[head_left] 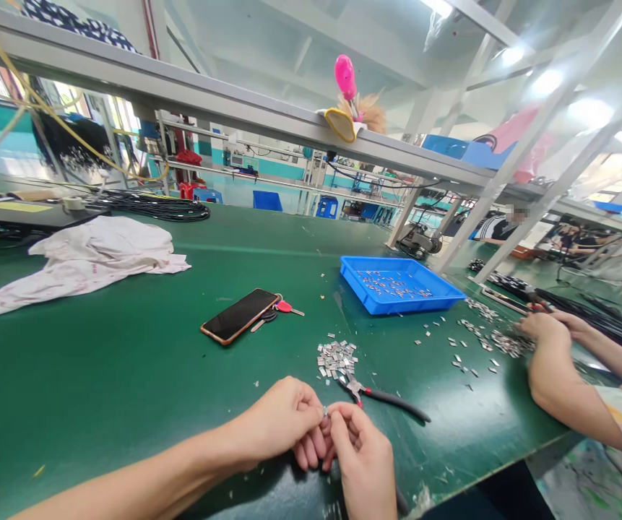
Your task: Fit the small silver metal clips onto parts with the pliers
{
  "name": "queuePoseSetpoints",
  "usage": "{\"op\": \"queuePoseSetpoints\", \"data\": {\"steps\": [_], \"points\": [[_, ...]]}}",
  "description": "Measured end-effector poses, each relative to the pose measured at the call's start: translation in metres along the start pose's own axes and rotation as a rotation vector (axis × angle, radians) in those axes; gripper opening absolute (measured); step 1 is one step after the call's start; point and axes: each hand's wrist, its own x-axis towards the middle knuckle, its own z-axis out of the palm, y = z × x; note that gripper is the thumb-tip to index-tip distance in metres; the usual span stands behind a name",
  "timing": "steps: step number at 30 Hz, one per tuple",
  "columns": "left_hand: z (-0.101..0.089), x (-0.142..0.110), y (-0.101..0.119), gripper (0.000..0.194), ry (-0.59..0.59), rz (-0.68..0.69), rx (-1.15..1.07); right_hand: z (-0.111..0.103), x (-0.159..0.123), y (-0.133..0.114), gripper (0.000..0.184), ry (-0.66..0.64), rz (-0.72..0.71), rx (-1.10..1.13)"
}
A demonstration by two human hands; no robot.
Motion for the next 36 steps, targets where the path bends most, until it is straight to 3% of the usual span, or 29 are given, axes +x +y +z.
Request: {"op": "queuePoseSetpoints", "data": {"steps": [10,16,22,27,30,36], "points": [[-0.003,-0.001,0.002,0.021,-0.032,-0.03,-0.093,-0.001,0.001,0.004,0.039,0.019,-0.026,0.015],[-0.005,-0.002,0.002,0.021,-0.03,-0.048,-0.137,-0.001,0.001,0.008,0.032,0.017,-0.149,-0.103],[-0.002,-0.002,0.003,0.021,0.038,-0.04,-0.148,0.006,-0.002,0.009,0.02,0.338,-0.597,-0.409],[-0.001,-0.002,0.002,0.024,0.09,-0.017,-0.125,0.005,0.001,0.016,0.026,0.301,-0.874,-0.621],[-0.001,-0.001,0.0,0.022,0.129,0.011,-0.127,0.007,0.003,0.021,0.028,0.323,-0.882,-0.602],[-0.001,0.0,0.0,0.025,0.193,0.055,-0.157,0.017,0.0,0.023,0.031,0.42,-0.738,-0.535]]}}
